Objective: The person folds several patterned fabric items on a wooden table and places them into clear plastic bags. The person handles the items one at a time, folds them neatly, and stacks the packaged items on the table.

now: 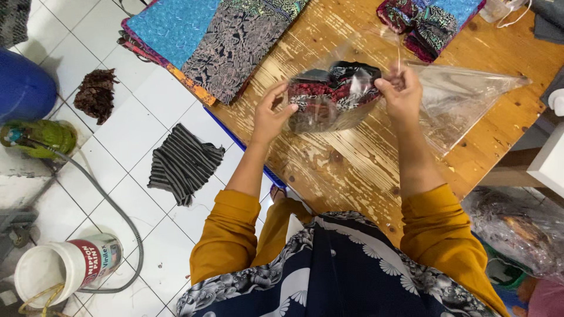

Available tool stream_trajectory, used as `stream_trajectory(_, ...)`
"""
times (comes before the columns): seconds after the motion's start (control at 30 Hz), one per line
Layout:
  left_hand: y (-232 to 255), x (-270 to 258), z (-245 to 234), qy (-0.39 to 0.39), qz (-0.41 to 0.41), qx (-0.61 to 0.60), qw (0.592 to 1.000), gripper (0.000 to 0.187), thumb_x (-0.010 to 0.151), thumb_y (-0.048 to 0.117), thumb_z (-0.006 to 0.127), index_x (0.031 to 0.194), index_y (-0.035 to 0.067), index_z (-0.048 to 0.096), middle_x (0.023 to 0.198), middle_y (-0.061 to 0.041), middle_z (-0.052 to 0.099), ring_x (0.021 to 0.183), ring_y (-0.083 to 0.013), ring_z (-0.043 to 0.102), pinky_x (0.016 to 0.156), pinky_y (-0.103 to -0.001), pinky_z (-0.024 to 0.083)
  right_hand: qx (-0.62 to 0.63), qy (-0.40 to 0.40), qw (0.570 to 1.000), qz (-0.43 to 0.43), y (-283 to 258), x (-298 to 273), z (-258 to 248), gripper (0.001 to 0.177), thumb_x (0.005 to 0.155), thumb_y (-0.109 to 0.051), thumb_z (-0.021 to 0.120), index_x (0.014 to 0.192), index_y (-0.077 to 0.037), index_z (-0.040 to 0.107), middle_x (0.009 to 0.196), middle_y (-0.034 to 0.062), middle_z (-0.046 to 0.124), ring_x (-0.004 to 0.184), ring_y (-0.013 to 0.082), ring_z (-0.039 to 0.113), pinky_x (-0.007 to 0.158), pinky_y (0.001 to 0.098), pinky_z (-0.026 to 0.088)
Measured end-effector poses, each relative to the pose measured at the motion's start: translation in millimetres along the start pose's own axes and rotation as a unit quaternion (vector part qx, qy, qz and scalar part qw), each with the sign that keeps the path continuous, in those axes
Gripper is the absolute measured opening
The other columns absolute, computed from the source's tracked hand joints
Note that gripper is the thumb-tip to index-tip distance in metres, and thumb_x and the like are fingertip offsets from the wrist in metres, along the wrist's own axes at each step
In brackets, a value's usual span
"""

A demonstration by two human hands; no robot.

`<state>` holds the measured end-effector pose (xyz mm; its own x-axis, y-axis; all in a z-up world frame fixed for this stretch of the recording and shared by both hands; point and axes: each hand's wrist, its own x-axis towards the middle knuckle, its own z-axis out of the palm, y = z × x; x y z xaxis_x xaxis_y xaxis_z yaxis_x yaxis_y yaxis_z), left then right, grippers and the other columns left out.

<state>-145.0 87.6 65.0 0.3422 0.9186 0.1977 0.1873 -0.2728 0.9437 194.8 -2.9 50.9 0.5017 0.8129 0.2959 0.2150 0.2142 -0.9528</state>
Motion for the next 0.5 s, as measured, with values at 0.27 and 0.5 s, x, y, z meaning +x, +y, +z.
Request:
stream_trajectory(0.27, 4.0, 10.1, 7.5, 0.002, 0.008, -0.139, 0.99, 0.063, 0.09, 0.025, 0.085, 0.146, 0.008, 0.061, 0.149, -0.011, 0.057, 0.138, -0.0272, 0.056, 0.119, -0.041, 0.046, 0.013, -0.002, 1.0, 0.01, -8.3, 16.1, 5.3, 0.023, 0.099, -0.003, 0.075, 0.121, 0.004, 0.075, 0.107, 0.0023, 0.069, 0.092, 0.0103, 0.067, 0.085, 0.0231, 0.057)
stream_trajectory(0.5, -24.7, 27.9, 25.0, 0.037, 0.023, -0.285, 0.958, 0.034, 0.092, 0.006, 0.08, 0.123, 0.005, 0.066, 0.138, -0.012, 0.062, 0.126, -0.0227, 0.061, 0.109, -0.035, 0.05, -0.023, 0.014, 0.999, -0.037, -9.6, 17.0, 0.6, 0.003, 0.097, 0.0, 0.075, 0.099, 0.003, 0.075, 0.1, 0.0032, 0.065, 0.08, 0.0106, 0.063, 0.069, 0.024, 0.052)
